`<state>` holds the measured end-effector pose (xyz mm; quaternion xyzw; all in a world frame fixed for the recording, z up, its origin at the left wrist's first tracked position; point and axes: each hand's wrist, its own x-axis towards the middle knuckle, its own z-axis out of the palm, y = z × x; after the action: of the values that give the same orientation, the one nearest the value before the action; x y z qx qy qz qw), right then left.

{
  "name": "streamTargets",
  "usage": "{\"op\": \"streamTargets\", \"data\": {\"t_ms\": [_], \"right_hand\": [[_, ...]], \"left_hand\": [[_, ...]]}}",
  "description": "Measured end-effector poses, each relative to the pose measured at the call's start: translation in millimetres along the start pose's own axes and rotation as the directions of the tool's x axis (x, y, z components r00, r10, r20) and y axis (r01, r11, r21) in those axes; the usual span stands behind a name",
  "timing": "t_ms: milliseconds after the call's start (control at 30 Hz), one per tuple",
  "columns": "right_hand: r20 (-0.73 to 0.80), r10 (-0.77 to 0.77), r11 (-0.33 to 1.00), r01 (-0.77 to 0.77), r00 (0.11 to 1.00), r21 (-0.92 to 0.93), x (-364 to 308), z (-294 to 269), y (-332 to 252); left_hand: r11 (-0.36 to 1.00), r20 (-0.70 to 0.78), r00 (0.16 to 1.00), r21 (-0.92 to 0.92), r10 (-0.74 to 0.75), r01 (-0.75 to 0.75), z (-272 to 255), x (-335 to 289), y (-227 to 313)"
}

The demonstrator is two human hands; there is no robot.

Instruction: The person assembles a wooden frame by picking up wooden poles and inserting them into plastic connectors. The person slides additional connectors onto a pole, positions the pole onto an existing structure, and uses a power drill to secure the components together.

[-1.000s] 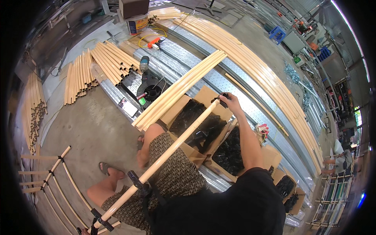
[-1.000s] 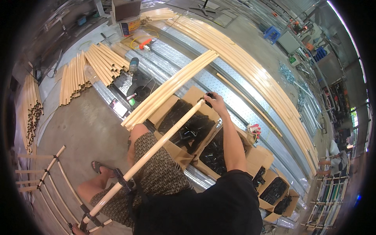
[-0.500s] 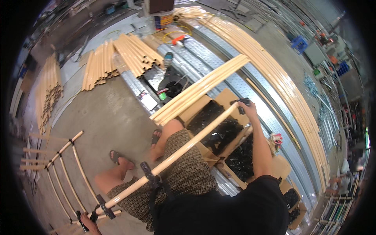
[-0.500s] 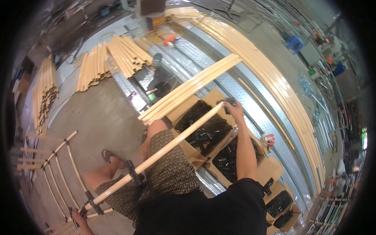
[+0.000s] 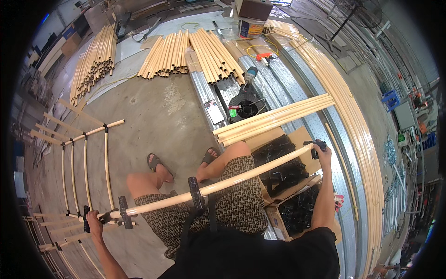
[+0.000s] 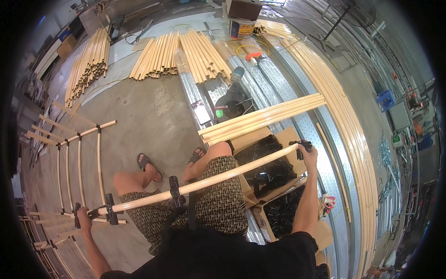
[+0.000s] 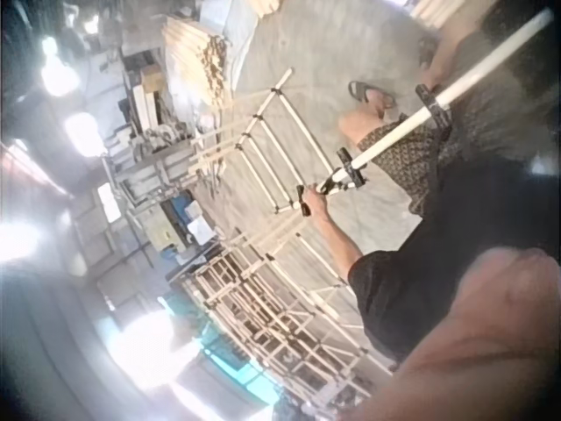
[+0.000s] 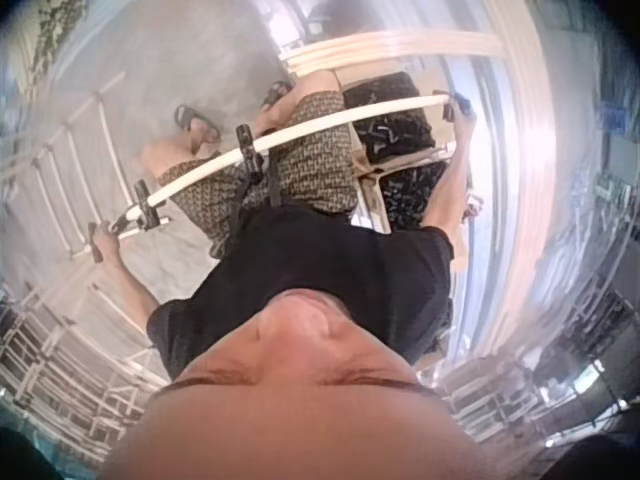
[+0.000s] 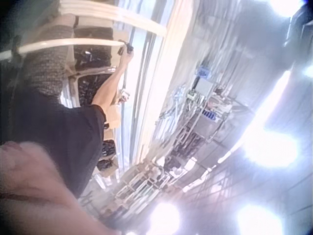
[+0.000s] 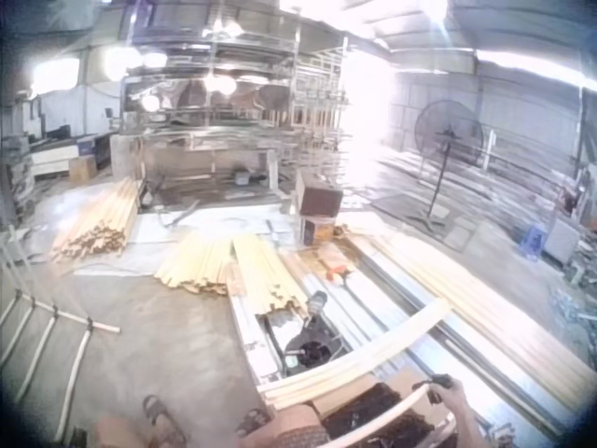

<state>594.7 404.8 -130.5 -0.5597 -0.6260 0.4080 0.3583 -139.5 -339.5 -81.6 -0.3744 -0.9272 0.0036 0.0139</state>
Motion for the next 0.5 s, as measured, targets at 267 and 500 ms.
{"op": "streamTargets", "data": {"t_ms": [267, 500], "right_hand": [[0.123, -0.012, 1.0, 0.011, 0.992, 0.004, -31, 69, -67], [0.128, -0.03, 0.999, 0.027, 0.991, 0.024, -75, 95, -100]], "left_hand": [[0.996, 0.067, 0.995, 0.051, -0.077, 0.074, 31, -28, -43], [0.986, 0.2, 0.966, 0.068, -0.165, 0.155, 18, -9, -24]]}}
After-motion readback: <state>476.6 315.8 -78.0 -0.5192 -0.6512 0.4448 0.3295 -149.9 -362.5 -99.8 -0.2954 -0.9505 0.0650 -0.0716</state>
